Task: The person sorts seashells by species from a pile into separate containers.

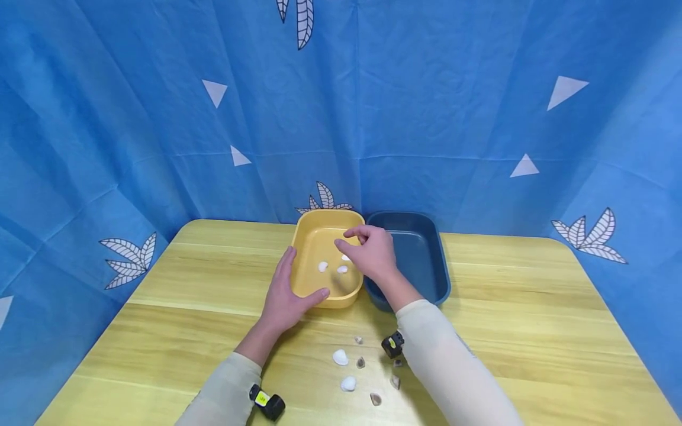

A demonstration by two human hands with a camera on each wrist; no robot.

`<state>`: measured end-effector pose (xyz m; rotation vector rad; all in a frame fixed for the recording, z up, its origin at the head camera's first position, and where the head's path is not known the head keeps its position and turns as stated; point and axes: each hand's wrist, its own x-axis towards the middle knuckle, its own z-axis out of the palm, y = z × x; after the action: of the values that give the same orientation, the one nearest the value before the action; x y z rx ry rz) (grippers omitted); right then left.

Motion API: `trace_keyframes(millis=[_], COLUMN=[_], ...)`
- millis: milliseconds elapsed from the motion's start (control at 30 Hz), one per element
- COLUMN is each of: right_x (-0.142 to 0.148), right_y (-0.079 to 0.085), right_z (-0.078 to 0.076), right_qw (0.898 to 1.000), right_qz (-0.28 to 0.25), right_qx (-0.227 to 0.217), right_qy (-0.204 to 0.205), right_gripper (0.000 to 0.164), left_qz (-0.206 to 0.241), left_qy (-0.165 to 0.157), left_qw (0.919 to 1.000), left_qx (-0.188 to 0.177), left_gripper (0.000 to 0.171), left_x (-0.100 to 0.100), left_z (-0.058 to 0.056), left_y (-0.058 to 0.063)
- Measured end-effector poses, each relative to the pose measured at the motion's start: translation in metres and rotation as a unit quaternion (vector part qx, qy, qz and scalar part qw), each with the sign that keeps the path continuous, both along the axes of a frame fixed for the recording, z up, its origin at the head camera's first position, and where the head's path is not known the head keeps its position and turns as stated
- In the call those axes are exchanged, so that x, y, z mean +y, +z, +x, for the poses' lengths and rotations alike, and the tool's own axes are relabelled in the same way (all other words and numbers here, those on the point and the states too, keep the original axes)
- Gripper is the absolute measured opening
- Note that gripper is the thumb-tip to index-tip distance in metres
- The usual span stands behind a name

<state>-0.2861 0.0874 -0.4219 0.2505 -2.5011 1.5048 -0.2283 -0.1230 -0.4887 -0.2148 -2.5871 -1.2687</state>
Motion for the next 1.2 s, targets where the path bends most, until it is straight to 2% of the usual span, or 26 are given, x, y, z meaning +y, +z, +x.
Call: trace_keyframes(millis=[200, 400, 667, 967, 1200], right_x=[0.006, 0.012, 0.021, 0.019, 0.015], right_y=[0.006, 0.003, -0.006, -0.023, -0.034], right_z=[0.025, 0.052, 0.079, 0.108, 0.125], right_qw=[1.000, 0.997, 0.996, 0.993, 0.992], right_qz=[0.000, 0.019, 0.013, 0.001, 0.021], right_qx=[0.016, 0.046, 0.065, 0.082, 0.053], right_qy=[0.023, 0.053, 0.059, 0.080, 0.110], right_gripper=[0.025, 0.020, 0.013, 0.016, 0.017], left_qz=[0.002, -0.012, -0.004, 0.000, -0.003], left_qy=[0.002, 0.009, 0.008, 0.005, 0.008], left_qw=[1.0000, 0.9999, 0.9999, 1.0000, 1.0000], left_qx=[-0.008, -0.009, -0.010, -0.003, -0.001], left_gripper=[0.116, 0.116, 0.116, 0.116, 0.116], left_x=[0.001, 0.001, 0.001, 0.001, 0.001], left_z=[0.001, 0.001, 0.002, 0.003, 0.002], left_y=[0.002, 0.001, 0.001, 0.001, 0.000])
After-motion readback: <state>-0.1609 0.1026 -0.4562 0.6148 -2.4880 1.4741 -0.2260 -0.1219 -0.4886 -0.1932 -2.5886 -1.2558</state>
